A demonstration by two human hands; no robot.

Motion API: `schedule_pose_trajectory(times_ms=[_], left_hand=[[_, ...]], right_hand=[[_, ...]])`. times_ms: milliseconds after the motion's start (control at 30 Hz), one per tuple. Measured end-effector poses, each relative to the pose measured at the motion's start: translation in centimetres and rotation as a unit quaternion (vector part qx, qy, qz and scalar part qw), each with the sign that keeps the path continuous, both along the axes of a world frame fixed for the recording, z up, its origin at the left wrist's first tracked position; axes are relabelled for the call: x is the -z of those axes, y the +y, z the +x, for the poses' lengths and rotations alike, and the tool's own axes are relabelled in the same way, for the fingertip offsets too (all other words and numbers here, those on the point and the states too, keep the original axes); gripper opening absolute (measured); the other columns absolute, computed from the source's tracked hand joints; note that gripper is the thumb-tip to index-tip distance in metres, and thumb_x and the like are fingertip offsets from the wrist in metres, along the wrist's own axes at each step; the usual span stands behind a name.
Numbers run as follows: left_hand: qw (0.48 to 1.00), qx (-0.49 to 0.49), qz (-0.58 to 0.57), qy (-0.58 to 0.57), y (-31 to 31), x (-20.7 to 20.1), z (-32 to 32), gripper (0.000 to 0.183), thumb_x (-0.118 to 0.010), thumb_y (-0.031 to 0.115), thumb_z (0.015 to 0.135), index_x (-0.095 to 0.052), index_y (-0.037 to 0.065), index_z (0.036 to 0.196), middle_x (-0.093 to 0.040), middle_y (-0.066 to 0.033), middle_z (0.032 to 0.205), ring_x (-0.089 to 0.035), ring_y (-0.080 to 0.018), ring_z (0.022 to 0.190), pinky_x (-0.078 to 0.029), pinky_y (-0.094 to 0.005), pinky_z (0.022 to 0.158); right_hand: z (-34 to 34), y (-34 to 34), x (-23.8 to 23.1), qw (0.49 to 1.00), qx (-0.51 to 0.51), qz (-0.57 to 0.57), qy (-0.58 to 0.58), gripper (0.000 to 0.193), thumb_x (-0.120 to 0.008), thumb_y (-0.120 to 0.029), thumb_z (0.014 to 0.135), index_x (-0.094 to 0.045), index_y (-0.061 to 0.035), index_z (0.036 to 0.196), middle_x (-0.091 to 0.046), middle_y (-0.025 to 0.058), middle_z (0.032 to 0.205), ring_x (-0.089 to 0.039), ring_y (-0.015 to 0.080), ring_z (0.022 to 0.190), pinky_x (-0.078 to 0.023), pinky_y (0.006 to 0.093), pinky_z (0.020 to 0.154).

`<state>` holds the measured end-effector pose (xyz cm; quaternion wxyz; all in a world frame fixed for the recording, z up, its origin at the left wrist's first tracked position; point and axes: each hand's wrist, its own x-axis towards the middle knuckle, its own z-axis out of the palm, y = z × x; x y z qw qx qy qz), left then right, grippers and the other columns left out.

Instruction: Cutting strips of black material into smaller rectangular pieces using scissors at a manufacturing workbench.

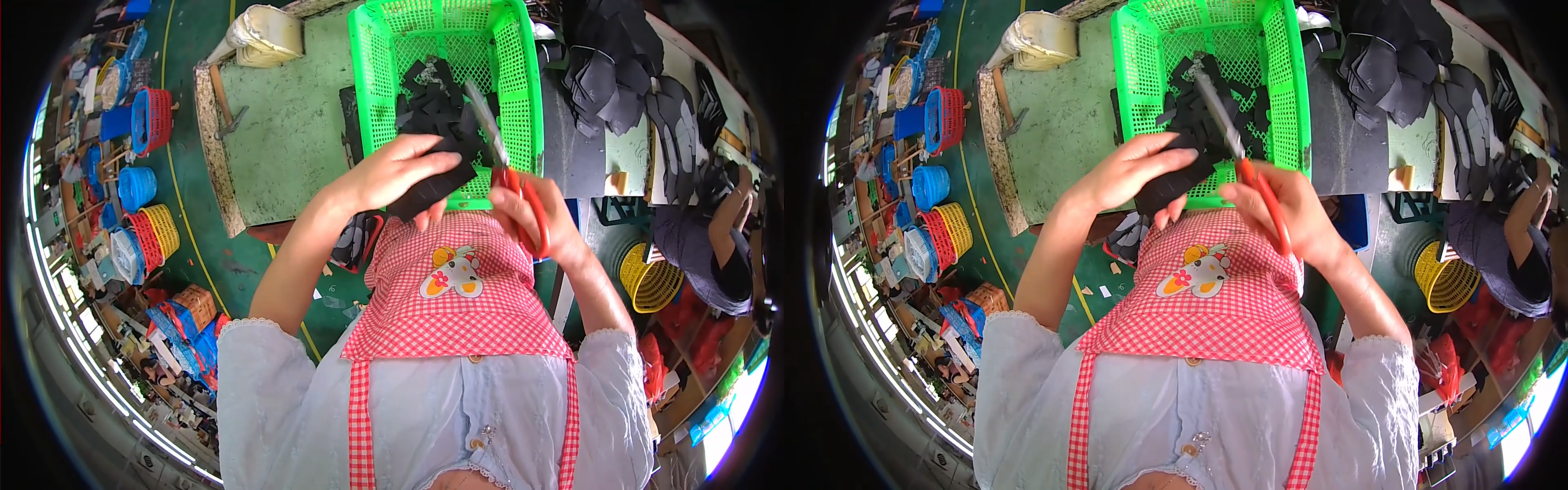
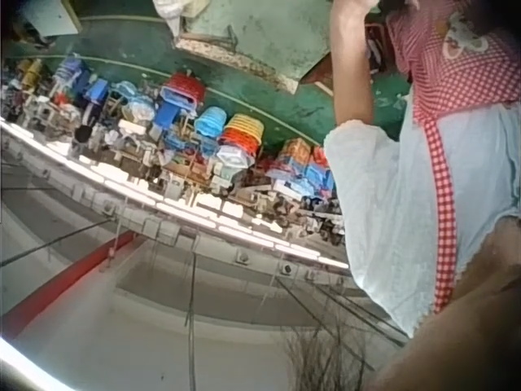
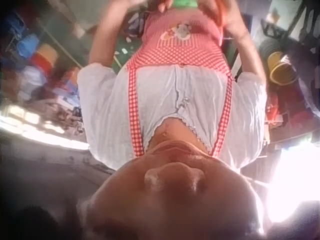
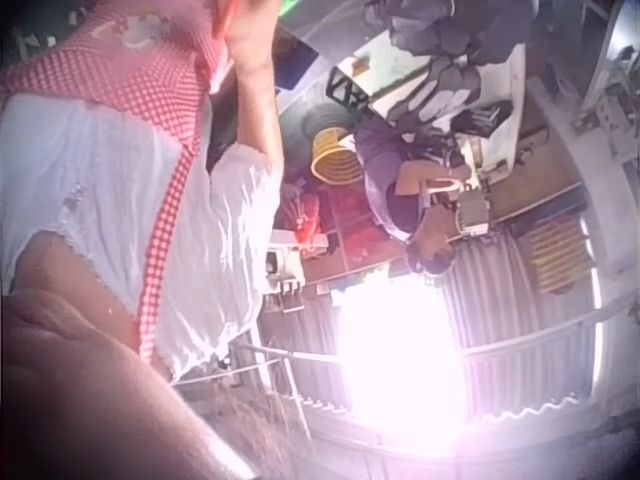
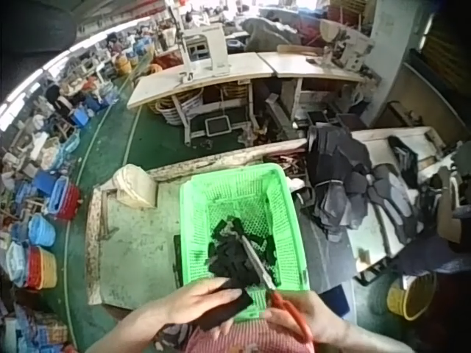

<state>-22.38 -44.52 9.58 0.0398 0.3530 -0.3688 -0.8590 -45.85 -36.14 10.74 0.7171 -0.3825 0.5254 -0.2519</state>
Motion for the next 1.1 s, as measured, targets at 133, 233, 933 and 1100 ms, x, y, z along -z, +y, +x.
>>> schedule_pose_trajectory(times_ms=[133, 233, 933, 1100], left_hand=[[0.999, -0.024, 0.023, 0.008, 1.4, -1.1, -0.9, 0.028, -0.049, 0.028, 0.103, -0.053, 0.0, 0.105, -0.067, -0.0125, 0.07, -0.065, -0.0195, 0.055, -0.054, -0.0289, 0.05], [0.999, 0.036, 0.011, -0.019, 1.3, -1.3, 0.9, 0.03, -0.049, 0.028, 0.103, -0.054, -0.001, 0.107, -0.066, -0.0118, 0.068, -0.064, -0.0179, 0.052, -0.053, -0.0283, 0.048], [0.996, -0.002, -0.087, -0.022, -1.0, -1.7, 1.8, 0.034, -0.05, 0.03, 0.102, -0.062, -0.002, 0.105, -0.061, -0.0076, 0.059, -0.057, -0.0132, 0.042, -0.046, -0.0249, 0.039], [0.998, 0.016, -0.064, -0.016, -0.6, -1.5, 0.8, 0.033, -0.05, 0.029, 0.102, -0.061, -0.002, 0.105, -0.061, -0.0075, 0.059, -0.057, -0.0132, 0.042, -0.046, -0.025, 0.039]], right_hand=[[0.5, -2.3, 1.2, 0.993, 0.057, -0.095, -0.035, 0.027, -0.077, -0.012, 0.084, -0.051, -0.005, 0.085, -0.063, 0.0027, 0.075, -0.06, 0.0075, 0.067, -0.046, 0.0214, 0.058], [1.1, -2.0, 0.3, 0.991, 0.092, -0.099, -0.023, 0.025, -0.074, -0.01, 0.086, -0.05, -0.0052, 0.087, -0.06, 0.0015, 0.072, -0.058, 0.0073, 0.064, -0.046, 0.0215, 0.057], [-0.8, 1.1, -1.7, 0.987, -0.144, 0.002, 0.068, 0.045, -0.064, -0.042, 0.094, -0.06, 0.003, 0.096, -0.053, 0.0079, 0.072, -0.048, 0.0125, 0.069, -0.043, 0.0306, 0.063], [-0.2, 1.3, -0.6, 0.987, -0.112, -0.082, 0.081, 0.043, -0.066, -0.037, 0.094, -0.063, 0.0048, 0.088, -0.05, 0.0038, 0.065, -0.044, 0.009, 0.063, -0.041, 0.0299, 0.057]])
